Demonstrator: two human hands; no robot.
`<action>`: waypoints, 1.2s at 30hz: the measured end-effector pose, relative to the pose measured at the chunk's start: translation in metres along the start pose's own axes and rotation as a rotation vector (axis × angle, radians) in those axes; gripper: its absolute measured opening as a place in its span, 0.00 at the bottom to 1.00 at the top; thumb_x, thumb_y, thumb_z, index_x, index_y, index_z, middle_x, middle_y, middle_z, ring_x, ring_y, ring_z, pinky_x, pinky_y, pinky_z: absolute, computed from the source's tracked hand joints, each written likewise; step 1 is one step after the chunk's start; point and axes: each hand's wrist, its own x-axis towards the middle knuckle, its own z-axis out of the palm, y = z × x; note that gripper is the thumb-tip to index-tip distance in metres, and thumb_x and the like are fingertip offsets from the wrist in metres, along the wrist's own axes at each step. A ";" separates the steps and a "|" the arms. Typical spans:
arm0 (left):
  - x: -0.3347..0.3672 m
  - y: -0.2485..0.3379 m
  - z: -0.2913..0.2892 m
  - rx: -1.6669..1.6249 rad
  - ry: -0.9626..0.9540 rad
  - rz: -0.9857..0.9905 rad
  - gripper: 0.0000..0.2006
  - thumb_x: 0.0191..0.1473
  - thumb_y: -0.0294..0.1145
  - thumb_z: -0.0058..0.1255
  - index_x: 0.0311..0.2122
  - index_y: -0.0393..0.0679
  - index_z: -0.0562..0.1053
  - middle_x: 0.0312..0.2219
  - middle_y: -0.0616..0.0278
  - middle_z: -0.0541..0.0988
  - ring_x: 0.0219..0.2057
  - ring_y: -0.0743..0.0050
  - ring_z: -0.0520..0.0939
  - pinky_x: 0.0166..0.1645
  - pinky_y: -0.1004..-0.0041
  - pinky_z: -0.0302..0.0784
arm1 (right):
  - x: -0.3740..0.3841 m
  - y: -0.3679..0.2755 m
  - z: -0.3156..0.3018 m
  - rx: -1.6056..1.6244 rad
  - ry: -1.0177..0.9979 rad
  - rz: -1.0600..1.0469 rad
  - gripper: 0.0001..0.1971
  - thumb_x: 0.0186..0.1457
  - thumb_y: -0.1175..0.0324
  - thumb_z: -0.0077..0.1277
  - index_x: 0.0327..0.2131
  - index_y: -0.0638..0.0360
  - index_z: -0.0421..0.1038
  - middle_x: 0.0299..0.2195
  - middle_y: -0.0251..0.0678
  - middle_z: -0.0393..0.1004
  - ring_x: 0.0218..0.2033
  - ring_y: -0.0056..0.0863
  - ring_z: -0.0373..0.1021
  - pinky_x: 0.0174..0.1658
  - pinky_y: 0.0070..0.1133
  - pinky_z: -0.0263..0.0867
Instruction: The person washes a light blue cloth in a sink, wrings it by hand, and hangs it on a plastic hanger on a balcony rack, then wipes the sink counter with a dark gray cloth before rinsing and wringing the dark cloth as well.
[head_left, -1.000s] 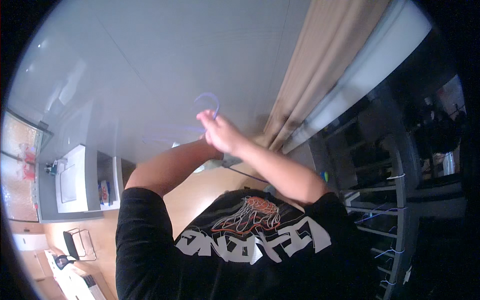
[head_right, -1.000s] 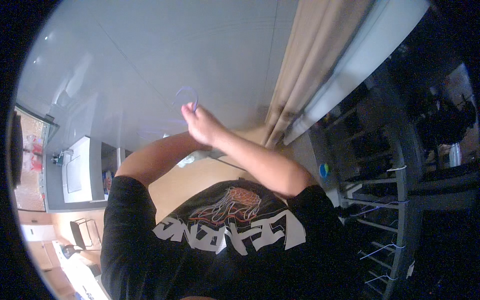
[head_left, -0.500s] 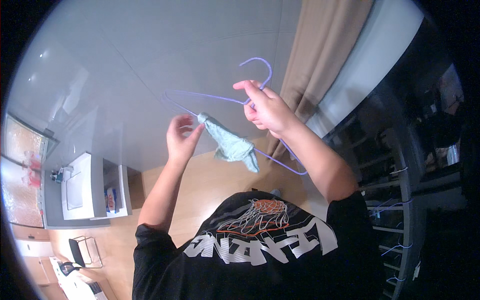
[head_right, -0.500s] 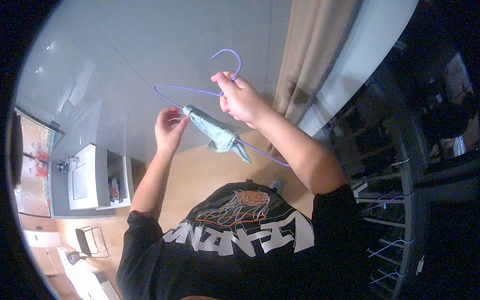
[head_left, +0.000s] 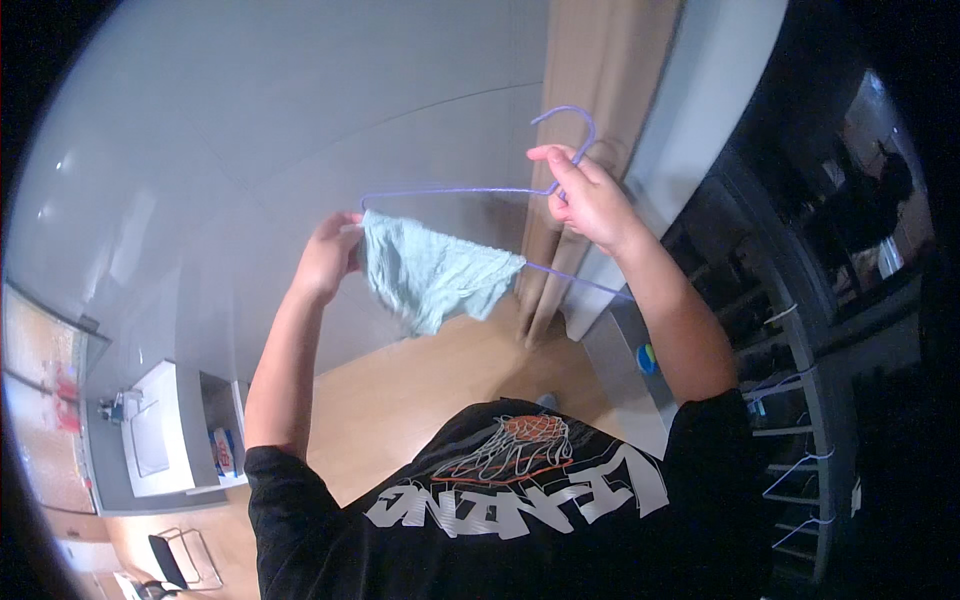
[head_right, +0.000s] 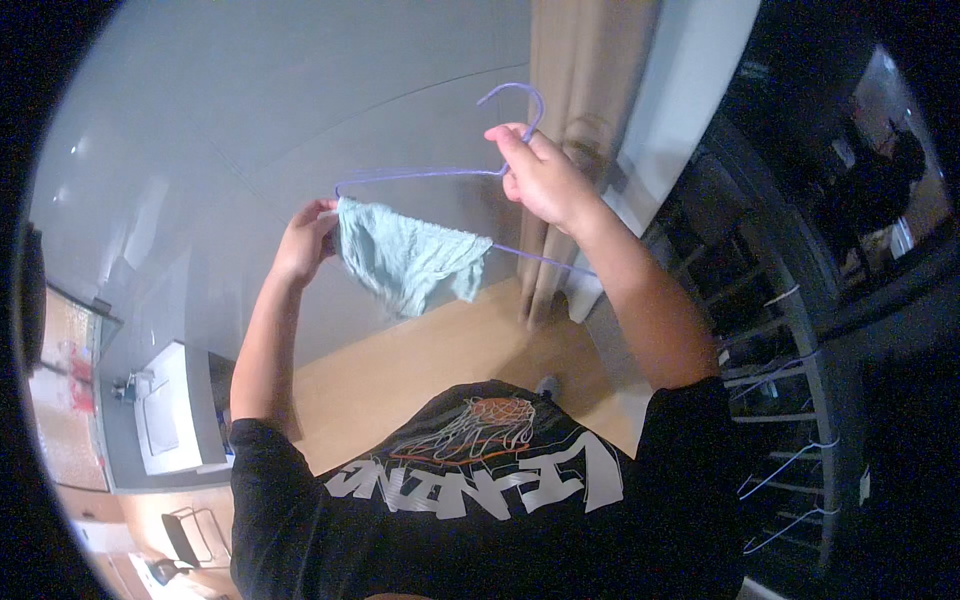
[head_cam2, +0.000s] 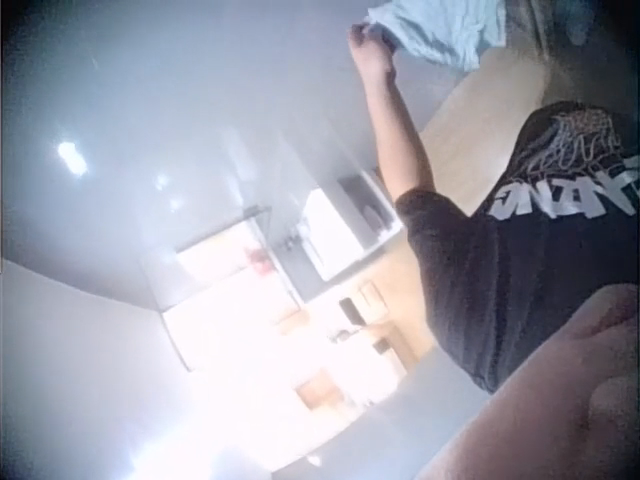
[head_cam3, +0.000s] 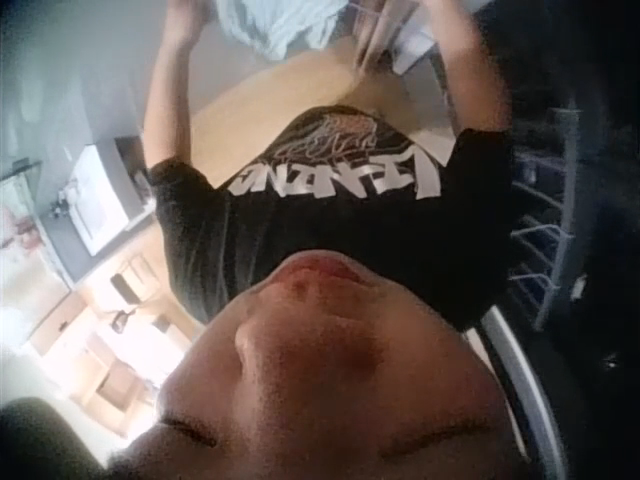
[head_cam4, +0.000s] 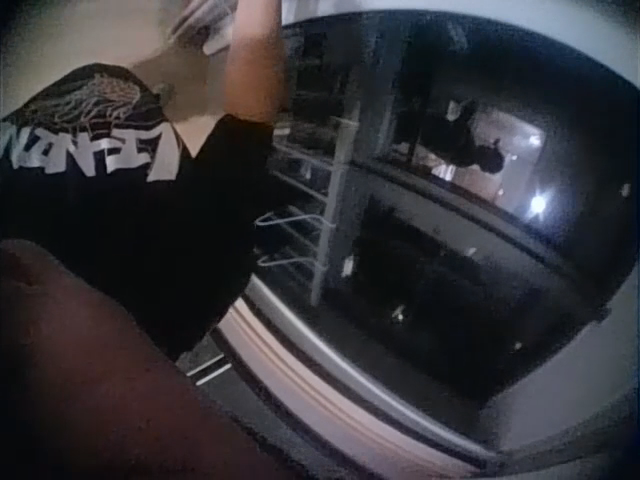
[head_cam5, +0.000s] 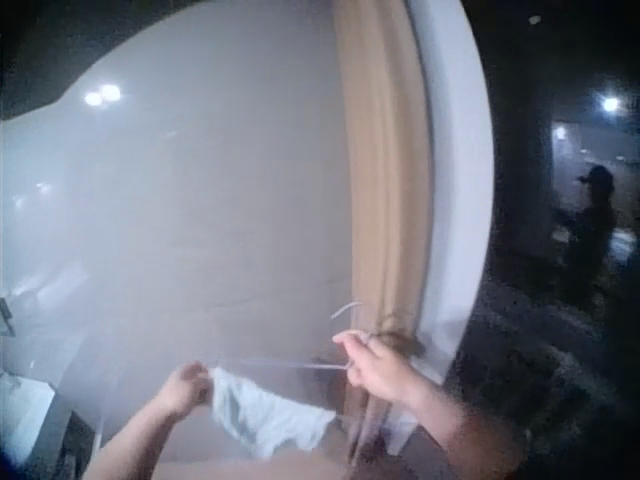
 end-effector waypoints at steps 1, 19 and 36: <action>0.001 -0.002 -0.001 0.238 -0.001 0.007 0.15 0.56 0.24 0.39 0.49 0.35 0.65 0.34 0.56 0.75 0.34 0.72 0.77 0.41 0.69 0.75 | 0.001 0.003 0.001 -0.008 -0.012 -0.047 0.19 0.66 0.55 0.31 0.50 0.55 0.63 0.14 0.22 0.54 0.15 0.11 0.49 0.19 0.12 0.45; -0.021 0.049 0.010 0.534 -0.525 -0.156 0.08 0.55 0.27 0.43 0.36 0.37 0.72 0.20 0.67 0.72 0.17 0.81 0.70 0.22 0.79 0.67 | 0.053 -0.004 -0.005 -0.817 0.801 -1.029 0.20 0.53 0.56 0.55 0.40 0.65 0.68 0.31 0.44 0.73 0.32 0.41 0.71 0.40 0.31 0.66; -0.061 0.046 -0.011 0.323 -0.189 -0.096 0.10 0.60 0.30 0.42 0.36 0.33 0.69 0.22 0.62 0.71 0.19 0.75 0.72 0.21 0.74 0.70 | 0.080 0.017 -0.039 0.345 -0.211 -0.025 0.11 0.57 0.67 0.49 0.38 0.66 0.71 0.32 0.36 0.76 0.31 0.24 0.73 0.36 0.21 0.71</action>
